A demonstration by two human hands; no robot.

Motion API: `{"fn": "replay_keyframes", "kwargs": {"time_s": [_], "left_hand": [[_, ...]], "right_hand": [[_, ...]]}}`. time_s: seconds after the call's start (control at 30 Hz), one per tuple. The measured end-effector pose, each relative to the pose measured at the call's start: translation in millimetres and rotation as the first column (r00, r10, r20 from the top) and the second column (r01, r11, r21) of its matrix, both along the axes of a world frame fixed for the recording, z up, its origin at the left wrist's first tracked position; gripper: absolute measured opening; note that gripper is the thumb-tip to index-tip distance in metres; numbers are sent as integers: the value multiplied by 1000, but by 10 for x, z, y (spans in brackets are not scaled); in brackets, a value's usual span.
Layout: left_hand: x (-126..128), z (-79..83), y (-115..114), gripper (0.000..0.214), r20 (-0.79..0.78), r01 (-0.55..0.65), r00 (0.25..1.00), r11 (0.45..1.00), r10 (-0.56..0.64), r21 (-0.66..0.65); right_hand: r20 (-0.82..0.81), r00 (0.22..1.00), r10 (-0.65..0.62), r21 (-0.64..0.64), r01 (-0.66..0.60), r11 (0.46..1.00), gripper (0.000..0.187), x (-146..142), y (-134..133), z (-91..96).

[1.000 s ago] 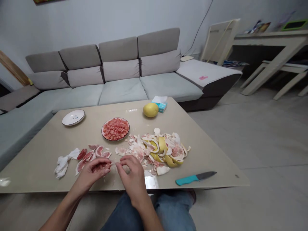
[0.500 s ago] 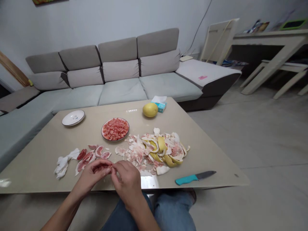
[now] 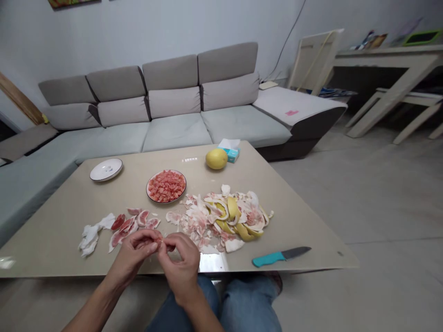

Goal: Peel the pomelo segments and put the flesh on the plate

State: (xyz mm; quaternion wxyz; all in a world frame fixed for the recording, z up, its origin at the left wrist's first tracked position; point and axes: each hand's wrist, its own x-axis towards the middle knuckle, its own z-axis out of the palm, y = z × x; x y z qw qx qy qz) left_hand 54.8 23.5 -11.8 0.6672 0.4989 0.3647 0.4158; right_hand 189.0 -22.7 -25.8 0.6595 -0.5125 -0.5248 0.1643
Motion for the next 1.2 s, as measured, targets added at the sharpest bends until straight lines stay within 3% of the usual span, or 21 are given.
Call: {"fn": "replay_keyframes", "kwargs": {"time_s": [0.37, 0.57, 0.67, 0.8, 0.93, 1.1, 1.2], "left_hand": [[17, -69, -3, 20, 263, 28, 963, 956, 52, -291], [-4, -118, 39, 32, 349, -6, 926, 931, 143, -365], [-40, -110, 54, 36, 360, 18, 923, 918, 137, -396], [-72, -108, 54, 40, 379, 49, 917, 908, 124, -416], [-81, -117, 64, 38, 339, 32, 933, 912, 119, -408], [-70, -114, 54, 33, 286, 5, 952, 930, 108, -367], [-53, -105, 34, 33, 240, -17, 965, 937, 107, -349]], "right_hand": [[-205, 976, 74, -196, -115, 974, 9, -3, 22, 5], [-457, 883, 106, -290, -261, 921, 23, 63, 62, -31], [-349, 928, 130, -267, -231, 935, 18, 130, 75, -29], [3, 998, 63, -172, -61, 983, 18, 260, 123, -110], [312, 948, -63, -125, 106, 986, 20, 371, 167, -228], [324, 941, -95, -75, 126, 989, 32, 391, 149, -207], [375, 925, -63, -111, 113, 987, 33, 392, 149, -186]]}}
